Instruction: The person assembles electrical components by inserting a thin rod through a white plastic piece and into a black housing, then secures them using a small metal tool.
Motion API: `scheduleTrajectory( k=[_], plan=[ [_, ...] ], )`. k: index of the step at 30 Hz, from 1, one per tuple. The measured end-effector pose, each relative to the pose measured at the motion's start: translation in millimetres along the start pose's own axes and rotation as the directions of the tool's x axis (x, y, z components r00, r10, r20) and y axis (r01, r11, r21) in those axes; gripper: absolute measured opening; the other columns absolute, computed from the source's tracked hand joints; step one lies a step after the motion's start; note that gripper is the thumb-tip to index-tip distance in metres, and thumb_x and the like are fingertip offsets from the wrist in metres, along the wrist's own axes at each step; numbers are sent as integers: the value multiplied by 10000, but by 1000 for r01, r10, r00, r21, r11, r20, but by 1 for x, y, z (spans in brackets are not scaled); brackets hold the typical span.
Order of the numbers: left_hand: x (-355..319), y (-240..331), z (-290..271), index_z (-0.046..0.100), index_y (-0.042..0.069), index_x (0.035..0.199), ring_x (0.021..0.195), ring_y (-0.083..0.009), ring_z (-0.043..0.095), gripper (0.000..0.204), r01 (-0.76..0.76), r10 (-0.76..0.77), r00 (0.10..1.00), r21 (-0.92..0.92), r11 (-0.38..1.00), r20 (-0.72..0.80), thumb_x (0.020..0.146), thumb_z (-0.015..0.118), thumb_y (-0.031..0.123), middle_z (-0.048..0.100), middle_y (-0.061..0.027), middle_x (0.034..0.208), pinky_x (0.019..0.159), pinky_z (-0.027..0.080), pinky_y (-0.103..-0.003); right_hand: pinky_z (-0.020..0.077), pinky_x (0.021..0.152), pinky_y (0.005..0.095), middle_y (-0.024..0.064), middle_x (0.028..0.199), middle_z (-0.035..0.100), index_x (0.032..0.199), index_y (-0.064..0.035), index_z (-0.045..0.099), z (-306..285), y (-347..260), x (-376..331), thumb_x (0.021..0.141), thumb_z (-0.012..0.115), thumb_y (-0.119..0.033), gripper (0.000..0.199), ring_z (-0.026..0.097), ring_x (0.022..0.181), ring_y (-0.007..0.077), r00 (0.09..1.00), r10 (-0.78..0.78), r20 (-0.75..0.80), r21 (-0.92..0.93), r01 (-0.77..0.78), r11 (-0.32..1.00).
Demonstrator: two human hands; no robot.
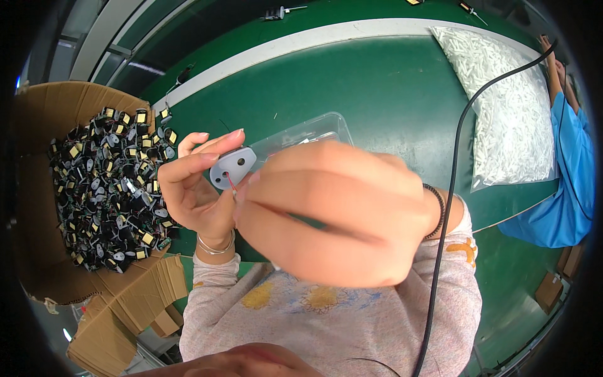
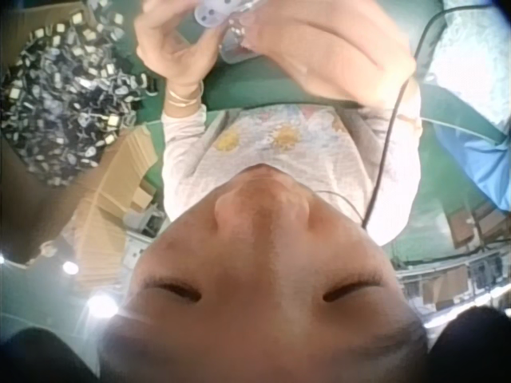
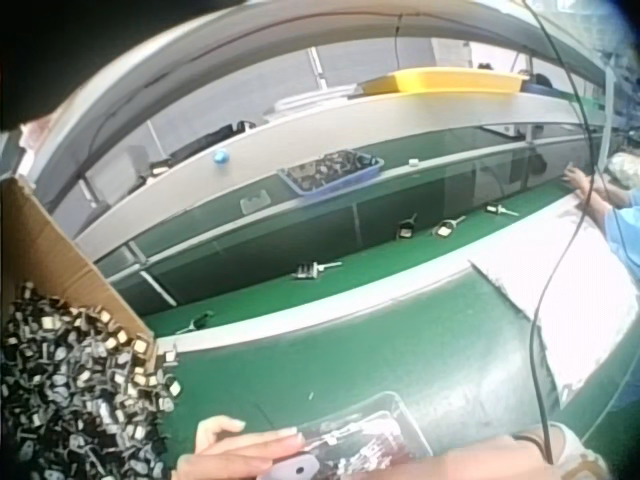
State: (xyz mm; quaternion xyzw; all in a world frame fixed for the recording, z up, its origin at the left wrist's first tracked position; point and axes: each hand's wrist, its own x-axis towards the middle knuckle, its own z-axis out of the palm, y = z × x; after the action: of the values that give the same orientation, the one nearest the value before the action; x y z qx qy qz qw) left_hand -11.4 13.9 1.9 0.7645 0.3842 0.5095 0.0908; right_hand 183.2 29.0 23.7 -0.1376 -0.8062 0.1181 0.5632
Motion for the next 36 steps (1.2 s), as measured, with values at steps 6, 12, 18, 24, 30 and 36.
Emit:
scheduleTrajectory(
  k=[6, 12, 18, 24, 30, 36],
  plan=[
    [0, 1, 2, 472, 85, 952, 890, -230, 663, 380, -32, 32, 999, -25, 999, 2, 689, 742, 35, 685, -109, 924, 849, 375, -369, 512, 536, 301, 142, 771, 614, 787, 34, 596, -5, 9, 4, 469, 745, 106, 358, 626, 670, 271, 998, 40, -48, 126, -34, 991],
    [0, 2, 0, 474, 88, 953, 890, -231, 663, 388, -26, 26, 1000, -23, 999, 9, 683, 747, 36, 685, -107, 926, 850, 375, -371, 509, 537, 294, 156, 765, 612, 784, 51, 611, -5, 8, 4, 470, 731, 121, 343, 626, 670, 267, 997, 74, -19, 170, -70, 983],
    [1, 2, 1, 472, 92, 958, 897, -225, 659, 392, -50, 50, 999, 25, 998, -12, 684, 747, 36, 684, -103, 931, 849, 373, -369, 512, 534, 292, 150, 756, 620, 784, 47, 615, -7, 6, 6, 469, 741, 97, 343, 626, 667, 259, 997, 70, -14, 95, -68, 993],
    [-4, -2, -3, 476, 86, 972, 905, -216, 657, 395, -72, 73, 997, 103, 992, -7, 685, 744, 40, 684, -101, 931, 854, 366, -368, 518, 543, 286, 122, 746, 636, 777, 27, 629, -2, 2, 0, 490, 760, 49, 316, 628, 661, 247, 1000, -11, 16, -46, 12, 999],
    [9, 7, -6, 488, 61, 1001, 777, -161, 648, 471, -98, 80, 980, 96, 991, 184, 636, 785, 75, 685, -92, 936, 720, 382, -288, 490, 564, 284, 90, 736, 635, 745, 8, 643, 6, 7, 1, 538, 714, 66, 227, 616, 657, 210, 989, 149, -6, -7, -149, 989],
    [-4, -1, 4, 504, 46, 839, 677, -150, 585, 343, 148, -147, 989, -361, 921, 29, 640, 783, 65, 672, -159, 942, 673, 417, -232, 477, 566, 285, 76, 710, 611, 755, 5, 652, 2, 14, 6, 543, 696, 73, 227, 593, 625, 215, 971, 227, 80, 35, -230, 973]
  ],
)
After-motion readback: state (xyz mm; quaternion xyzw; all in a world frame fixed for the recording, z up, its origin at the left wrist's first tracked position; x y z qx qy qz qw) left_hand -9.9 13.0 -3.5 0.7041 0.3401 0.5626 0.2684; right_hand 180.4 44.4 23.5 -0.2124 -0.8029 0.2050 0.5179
